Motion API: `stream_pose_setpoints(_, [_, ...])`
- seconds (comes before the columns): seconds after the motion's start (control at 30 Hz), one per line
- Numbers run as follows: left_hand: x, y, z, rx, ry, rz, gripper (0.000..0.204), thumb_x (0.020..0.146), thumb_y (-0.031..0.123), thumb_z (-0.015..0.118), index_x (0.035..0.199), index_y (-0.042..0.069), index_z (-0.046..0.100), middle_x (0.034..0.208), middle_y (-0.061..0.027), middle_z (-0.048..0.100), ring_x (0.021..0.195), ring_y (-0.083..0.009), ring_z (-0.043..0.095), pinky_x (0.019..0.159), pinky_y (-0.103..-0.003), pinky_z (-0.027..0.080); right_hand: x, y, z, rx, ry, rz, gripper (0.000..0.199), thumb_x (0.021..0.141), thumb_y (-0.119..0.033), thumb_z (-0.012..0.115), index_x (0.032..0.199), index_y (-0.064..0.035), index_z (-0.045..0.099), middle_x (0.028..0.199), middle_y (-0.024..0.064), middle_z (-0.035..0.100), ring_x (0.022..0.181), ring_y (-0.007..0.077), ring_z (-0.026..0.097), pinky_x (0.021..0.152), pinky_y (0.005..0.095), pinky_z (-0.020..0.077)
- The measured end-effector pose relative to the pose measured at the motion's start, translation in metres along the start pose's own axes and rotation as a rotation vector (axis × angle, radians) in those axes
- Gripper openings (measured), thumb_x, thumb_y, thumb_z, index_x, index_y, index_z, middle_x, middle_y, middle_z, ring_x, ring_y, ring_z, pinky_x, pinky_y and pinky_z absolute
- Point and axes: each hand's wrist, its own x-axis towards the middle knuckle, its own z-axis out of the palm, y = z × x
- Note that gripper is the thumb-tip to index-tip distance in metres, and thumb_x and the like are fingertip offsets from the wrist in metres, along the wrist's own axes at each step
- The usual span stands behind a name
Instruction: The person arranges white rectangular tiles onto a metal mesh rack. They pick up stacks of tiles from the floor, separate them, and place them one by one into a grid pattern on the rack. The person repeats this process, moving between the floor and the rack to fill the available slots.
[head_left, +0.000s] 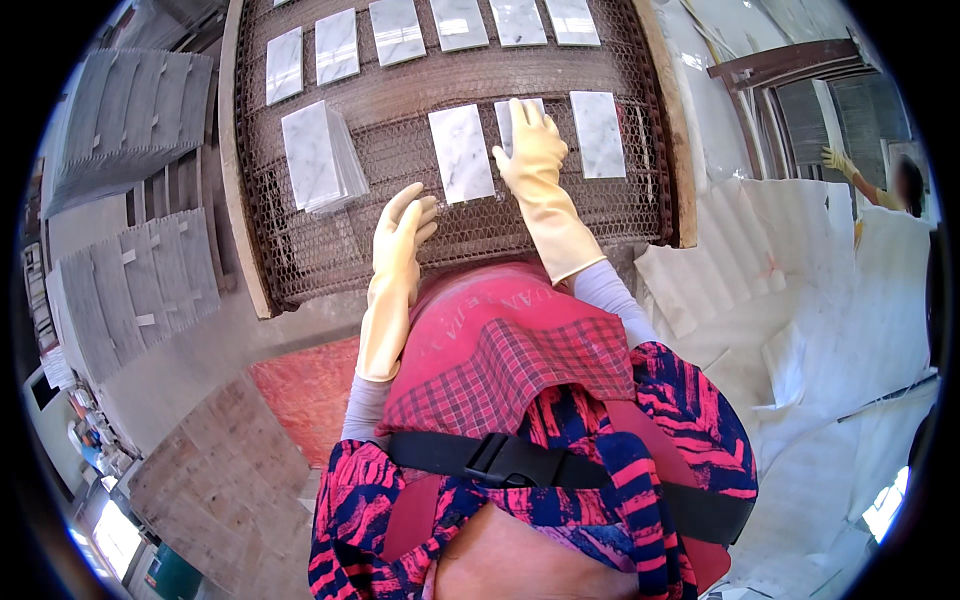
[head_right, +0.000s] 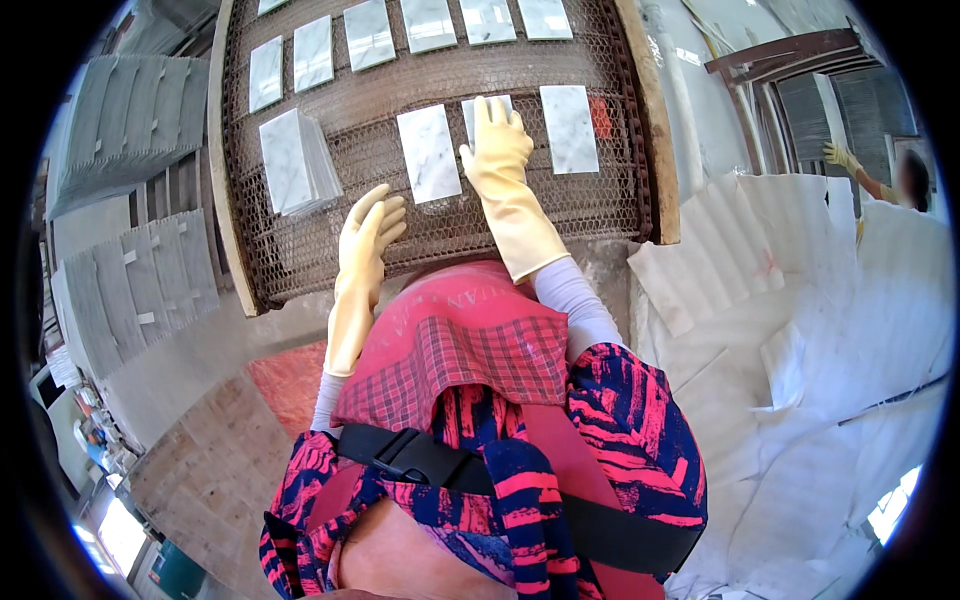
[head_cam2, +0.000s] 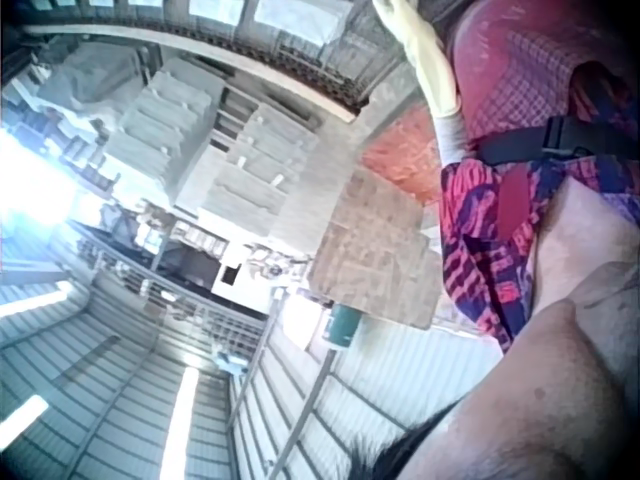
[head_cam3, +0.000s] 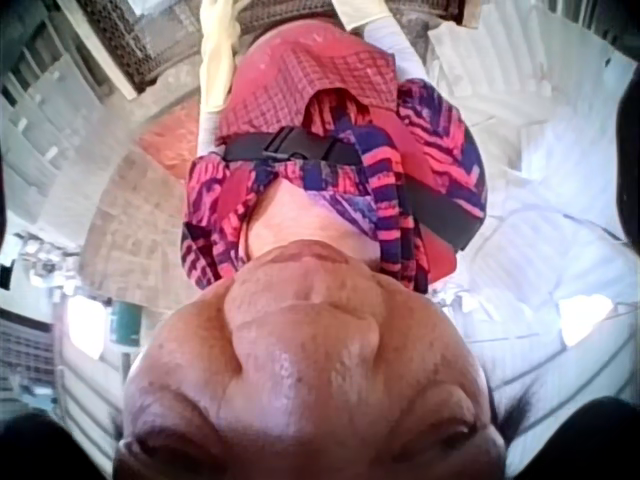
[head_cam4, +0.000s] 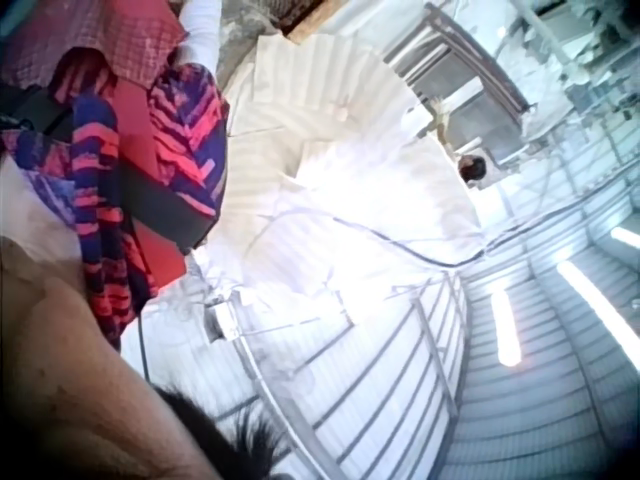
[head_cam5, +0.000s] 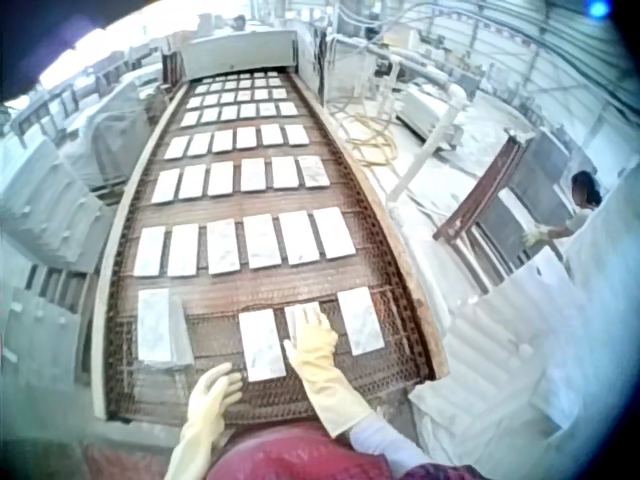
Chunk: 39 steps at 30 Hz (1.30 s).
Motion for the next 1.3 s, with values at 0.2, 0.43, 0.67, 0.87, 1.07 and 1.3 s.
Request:
stream_pose_setpoints(0.2, [0.002, -0.009, -0.002, 0.188, 0.011, 0.114, 0.045, 0.108, 0.021, 0.063, 0.150, 0.006, 0.058, 0.143, -0.0167, 0.067, 0.135, -0.0266, 0.063, 0.115, -0.040, 0.049, 0.006, 0.018, -0.006, 0.056, 0.153, -0.040, 0.088, 0.081, -0.025, 0.088, 0.156, -0.0069, 0.047, 0.152, 0.0197, 0.057, 0.123, 0.0401, 0.066, 0.104, 0.0505, 0.0545])
stream_pose_setpoints(0.43, [0.042, -0.011, 0.037, 1.075, 0.122, 0.715, 0.062, 0.094, 0.031, 0.076, 0.148, 0.005, 0.059, 0.145, -0.0277, 0.062, 0.129, -0.0423, 0.063, 0.109, -0.049, 0.052, 0.011, 0.022, -0.008, 0.025, 0.043, -0.035, 0.080, 0.088, -0.030, 0.084, 0.156, -0.0062, 0.048, 0.151, 0.0182, 0.058, 0.135, 0.0380, 0.058, 0.109, 0.0487, 0.0513])
stream_pose_setpoints(0.67, [0.076, -0.012, 0.089, 1.486, 0.232, 0.710, 0.074, 0.089, 0.040, 0.082, 0.149, 0.007, 0.054, 0.148, -0.0244, 0.054, 0.110, -0.0441, 0.065, 0.087, -0.053, 0.058, -0.021, 0.065, -0.053, 0.282, 0.292, -0.027, 0.063, 0.093, -0.024, 0.078, 0.148, -0.0002, 0.058, 0.143, 0.0241, 0.065, 0.134, 0.0393, 0.063, 0.117, 0.0473, 0.0475])
stream_pose_setpoints(0.87, [0.092, -0.013, 0.103, 1.568, 0.301, 0.602, 0.079, 0.087, 0.042, 0.082, 0.152, 0.007, 0.052, 0.154, -0.0249, 0.048, 0.099, -0.0416, 0.067, 0.075, -0.051, 0.061, -0.060, 0.112, -0.051, 0.279, 0.377, 0.025, 0.056, 0.093, -0.018, 0.079, 0.142, 0.0021, 0.062, 0.136, 0.0257, 0.069, 0.127, 0.0398, 0.068, 0.111, 0.0458, 0.0524])
stream_pose_setpoints(1.07, [0.094, 0.008, 0.109, 1.536, 0.295, 0.458, 0.084, 0.083, 0.039, 0.084, 0.153, 0.008, 0.050, 0.165, -0.0268, 0.040, 0.107, -0.0429, 0.070, 0.084, -0.051, 0.062, -0.041, 0.058, -0.040, 0.231, 0.095, -0.007, 0.067, 0.094, -0.028, 0.080, 0.150, -0.0026, 0.054, 0.147, 0.0226, 0.063, 0.135, 0.0376, 0.061, 0.118, 0.0457, 0.0466])
stream_pose_setpoints(1.3, [0.104, 0.013, 0.123, 1.489, 0.283, 0.487, 0.080, 0.084, 0.037, 0.083, 0.149, 0.004, 0.051, 0.156, -0.0264, 0.048, 0.107, -0.0443, 0.070, 0.083, -0.052, 0.062, 0.005, 0.008, -0.005, -0.028, -0.125, 0.061, 0.089, 0.087, -0.041, 0.085, 0.158, -0.0070, 0.045, 0.164, 0.0210, 0.044, 0.141, 0.0437, 0.052, 0.109, 0.0490, 0.0521])
